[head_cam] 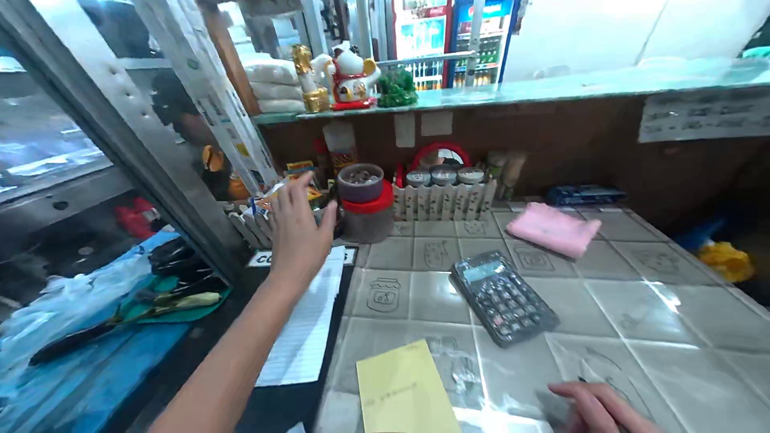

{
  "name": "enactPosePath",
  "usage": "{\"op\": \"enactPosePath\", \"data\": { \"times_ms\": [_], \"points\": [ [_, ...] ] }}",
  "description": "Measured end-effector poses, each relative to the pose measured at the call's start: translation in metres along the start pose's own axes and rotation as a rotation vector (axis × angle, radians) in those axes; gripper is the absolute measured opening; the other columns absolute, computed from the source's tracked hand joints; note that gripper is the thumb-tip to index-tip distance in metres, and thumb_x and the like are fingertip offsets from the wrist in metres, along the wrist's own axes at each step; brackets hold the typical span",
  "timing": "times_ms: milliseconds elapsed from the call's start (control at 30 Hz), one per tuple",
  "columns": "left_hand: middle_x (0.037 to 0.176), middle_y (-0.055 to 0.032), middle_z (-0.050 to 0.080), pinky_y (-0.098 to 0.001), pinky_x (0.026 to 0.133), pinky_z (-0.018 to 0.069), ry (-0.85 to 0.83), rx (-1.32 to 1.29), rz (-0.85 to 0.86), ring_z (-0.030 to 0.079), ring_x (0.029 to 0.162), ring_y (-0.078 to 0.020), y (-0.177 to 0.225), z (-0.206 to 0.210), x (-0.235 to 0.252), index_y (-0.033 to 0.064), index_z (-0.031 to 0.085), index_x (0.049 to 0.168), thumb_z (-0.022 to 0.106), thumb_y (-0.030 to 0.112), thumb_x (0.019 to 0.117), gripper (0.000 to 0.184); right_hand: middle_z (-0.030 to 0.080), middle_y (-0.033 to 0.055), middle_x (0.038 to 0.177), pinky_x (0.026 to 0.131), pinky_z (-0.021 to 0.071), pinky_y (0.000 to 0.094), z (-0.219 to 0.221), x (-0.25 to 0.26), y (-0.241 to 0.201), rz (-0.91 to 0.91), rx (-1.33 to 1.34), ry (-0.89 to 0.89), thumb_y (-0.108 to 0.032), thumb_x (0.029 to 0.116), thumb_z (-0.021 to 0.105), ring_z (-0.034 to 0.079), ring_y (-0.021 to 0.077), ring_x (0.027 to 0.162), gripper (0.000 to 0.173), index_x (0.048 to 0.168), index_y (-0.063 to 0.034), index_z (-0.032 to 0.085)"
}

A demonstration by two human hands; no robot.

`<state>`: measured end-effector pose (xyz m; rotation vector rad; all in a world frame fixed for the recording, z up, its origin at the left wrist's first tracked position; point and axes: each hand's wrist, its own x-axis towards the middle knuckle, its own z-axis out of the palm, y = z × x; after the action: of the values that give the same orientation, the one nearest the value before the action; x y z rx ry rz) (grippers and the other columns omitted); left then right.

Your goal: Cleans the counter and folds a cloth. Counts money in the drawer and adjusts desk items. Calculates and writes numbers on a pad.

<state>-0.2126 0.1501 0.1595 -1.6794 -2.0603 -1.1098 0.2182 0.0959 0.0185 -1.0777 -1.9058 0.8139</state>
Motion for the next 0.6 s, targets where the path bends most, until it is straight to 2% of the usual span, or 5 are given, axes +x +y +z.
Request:
{"op": "enactPosePath", "data": {
  "times_ms": [100,233,300,433,600],
  "points": [
    [0.139,-0.0177,0.058,-0.0602,0.105,0.0467,-0.272,-0.017,0.18,0.056,0.128,-0.0376,0.039,0.002,-0.094,0.0084,0.061,0.136,0.058,0.033,0.1028,0.042,0.072,0.0075,0.082,0.057,0.0556,0.0276,0.002,0.0,-0.008,0.005,0.058,0.023,-0.019,0.1115,0.038,0.064,0.0104,0.062,0.038,0.116,0.0025,0.07],
    [0.159,-0.0179,0.043,-0.0661,0.12,0.0245,-0.71,-0.075,0.163,0.035,0.149,-0.0417,0.092,0.015,-0.215,0.0107,0.052,0.15,0.05,0.054,0.1028,0.064,0.072,0.0031,0.075,0.047,0.0547,0.0248,0.002,-0.006,-0.02,-0.027,0.134,0.097,-0.018,0.1123,0.036,0.065,0.0069,0.055,0.038,0.122,0.0015,0.067],
    [0.164,-0.0169,0.034,-0.0654,0.121,0.0215,-0.718,-0.047,0.188,0.029,0.152,-0.0403,0.097,0.025,-0.244,0.0125,0.041,0.157,0.047,0.061,0.1014,0.074,0.072,0.0046,0.075,0.052,0.0561,0.0265,-0.001,-0.026,-0.024,-0.179,0.035,0.119,-0.021,0.1116,0.04,0.066,0.0085,0.058,0.038,0.117,0.001,0.07],
    [0.165,-0.0108,0.034,-0.0614,0.123,0.0218,-0.655,-0.013,0.247,0.029,0.153,-0.0324,0.077,0.035,-0.243,0.0198,0.039,0.159,0.043,0.062,0.1022,0.071,0.071,0.0155,0.084,0.07,0.057,0.0414,-0.028,-0.1,-0.009,-0.517,-0.262,-0.002,-0.03,0.1021,0.059,0.07,0.0282,0.076,0.031,0.102,-0.0032,0.074],
    [0.155,-0.0194,0.047,-0.0665,0.117,0.0284,-0.42,-0.138,0.423,0.039,0.146,-0.0403,0.078,0.04,-0.242,0.0113,0.046,0.153,0.052,0.054,0.101,0.067,0.07,0.0155,0.125,0.103,0.0509,0.047,-0.056,-0.185,0.06,-0.284,-0.641,-0.079,-0.025,0.1039,0.06,0.065,0.0319,0.12,0.021,0.101,-0.0067,0.069]
  ]
}}
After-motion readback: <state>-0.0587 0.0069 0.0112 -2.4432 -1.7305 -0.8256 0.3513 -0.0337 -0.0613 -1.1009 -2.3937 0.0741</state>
